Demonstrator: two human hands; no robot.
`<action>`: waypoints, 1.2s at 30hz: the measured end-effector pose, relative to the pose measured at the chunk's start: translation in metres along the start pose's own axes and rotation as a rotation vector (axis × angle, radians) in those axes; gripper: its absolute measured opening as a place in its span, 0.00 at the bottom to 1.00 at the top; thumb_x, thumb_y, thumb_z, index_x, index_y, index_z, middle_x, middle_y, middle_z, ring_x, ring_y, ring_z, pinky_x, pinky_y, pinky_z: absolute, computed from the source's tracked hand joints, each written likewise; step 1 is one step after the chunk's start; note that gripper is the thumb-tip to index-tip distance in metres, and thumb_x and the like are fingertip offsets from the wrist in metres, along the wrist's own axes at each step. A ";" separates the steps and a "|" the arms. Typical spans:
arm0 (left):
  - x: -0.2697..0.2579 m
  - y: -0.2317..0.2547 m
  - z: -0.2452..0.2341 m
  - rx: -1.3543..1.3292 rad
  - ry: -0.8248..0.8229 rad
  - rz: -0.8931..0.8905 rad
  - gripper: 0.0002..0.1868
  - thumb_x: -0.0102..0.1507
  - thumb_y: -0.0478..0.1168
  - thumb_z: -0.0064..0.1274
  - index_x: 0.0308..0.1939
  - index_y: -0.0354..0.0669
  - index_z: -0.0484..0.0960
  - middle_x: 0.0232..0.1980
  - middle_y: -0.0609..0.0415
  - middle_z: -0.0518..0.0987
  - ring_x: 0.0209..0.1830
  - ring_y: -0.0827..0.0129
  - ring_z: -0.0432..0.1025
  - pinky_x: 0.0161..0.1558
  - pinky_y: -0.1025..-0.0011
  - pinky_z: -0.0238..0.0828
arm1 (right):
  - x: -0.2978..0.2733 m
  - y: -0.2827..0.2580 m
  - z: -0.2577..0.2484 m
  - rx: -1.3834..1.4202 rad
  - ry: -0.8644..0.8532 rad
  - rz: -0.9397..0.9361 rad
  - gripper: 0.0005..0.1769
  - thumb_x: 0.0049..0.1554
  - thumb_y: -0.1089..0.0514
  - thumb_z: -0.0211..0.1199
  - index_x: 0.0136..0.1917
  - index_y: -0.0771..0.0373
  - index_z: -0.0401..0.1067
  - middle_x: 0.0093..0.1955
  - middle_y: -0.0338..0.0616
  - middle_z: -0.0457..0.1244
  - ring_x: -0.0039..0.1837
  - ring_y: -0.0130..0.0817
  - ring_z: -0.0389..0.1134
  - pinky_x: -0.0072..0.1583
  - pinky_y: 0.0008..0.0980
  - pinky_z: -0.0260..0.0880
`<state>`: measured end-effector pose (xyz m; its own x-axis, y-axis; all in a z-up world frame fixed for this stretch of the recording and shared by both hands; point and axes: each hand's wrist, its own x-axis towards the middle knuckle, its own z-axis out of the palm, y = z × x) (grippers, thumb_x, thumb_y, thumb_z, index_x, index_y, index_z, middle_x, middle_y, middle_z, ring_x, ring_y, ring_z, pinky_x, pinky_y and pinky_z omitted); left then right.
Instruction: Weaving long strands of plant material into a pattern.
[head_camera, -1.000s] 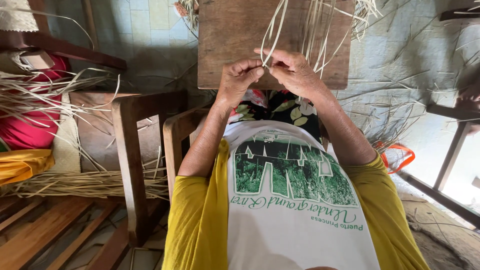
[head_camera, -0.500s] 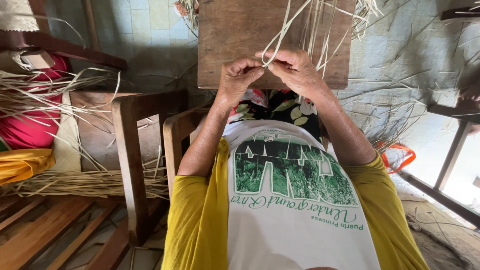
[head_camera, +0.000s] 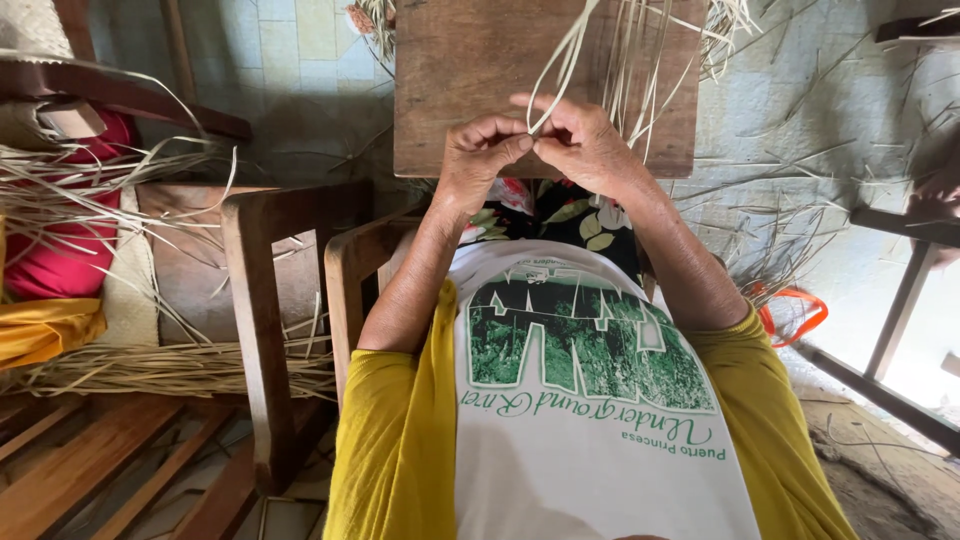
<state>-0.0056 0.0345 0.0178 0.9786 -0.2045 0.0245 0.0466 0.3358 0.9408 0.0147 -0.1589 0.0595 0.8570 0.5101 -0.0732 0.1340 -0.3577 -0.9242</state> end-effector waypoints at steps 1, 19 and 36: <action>0.000 -0.001 -0.001 0.032 0.037 -0.014 0.05 0.62 0.34 0.65 0.42 0.42 0.87 0.39 0.59 0.84 0.38 0.81 0.73 0.43 0.81 0.70 | -0.001 -0.003 -0.001 0.007 0.027 -0.042 0.29 0.61 0.71 0.60 0.74 0.60 0.66 0.34 0.32 0.59 0.34 0.22 0.56 0.39 0.22 0.57; 0.000 -0.016 0.009 0.155 0.234 0.161 0.05 0.62 0.30 0.64 0.36 0.43 0.86 0.36 0.60 0.82 0.35 0.80 0.73 0.39 0.81 0.72 | -0.001 0.002 0.020 -0.620 0.633 -0.449 0.06 0.62 0.59 0.72 0.48 0.64 0.78 0.47 0.42 0.57 0.49 0.37 0.60 0.47 0.36 0.68; 0.006 -0.036 0.014 0.001 0.275 -0.081 0.03 0.59 0.29 0.65 0.34 0.36 0.86 0.24 0.53 0.76 0.26 0.77 0.69 0.33 0.79 0.69 | -0.021 -0.021 0.064 -0.451 0.257 -0.615 0.05 0.60 0.54 0.64 0.48 0.42 0.77 0.47 0.30 0.64 0.49 0.35 0.71 0.50 0.32 0.73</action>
<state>-0.0042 0.0079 -0.0108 0.9893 0.0265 -0.1436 0.1271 0.3280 0.9361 -0.0380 -0.1118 0.0560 0.6448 0.5421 0.5388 0.7601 -0.3808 -0.5265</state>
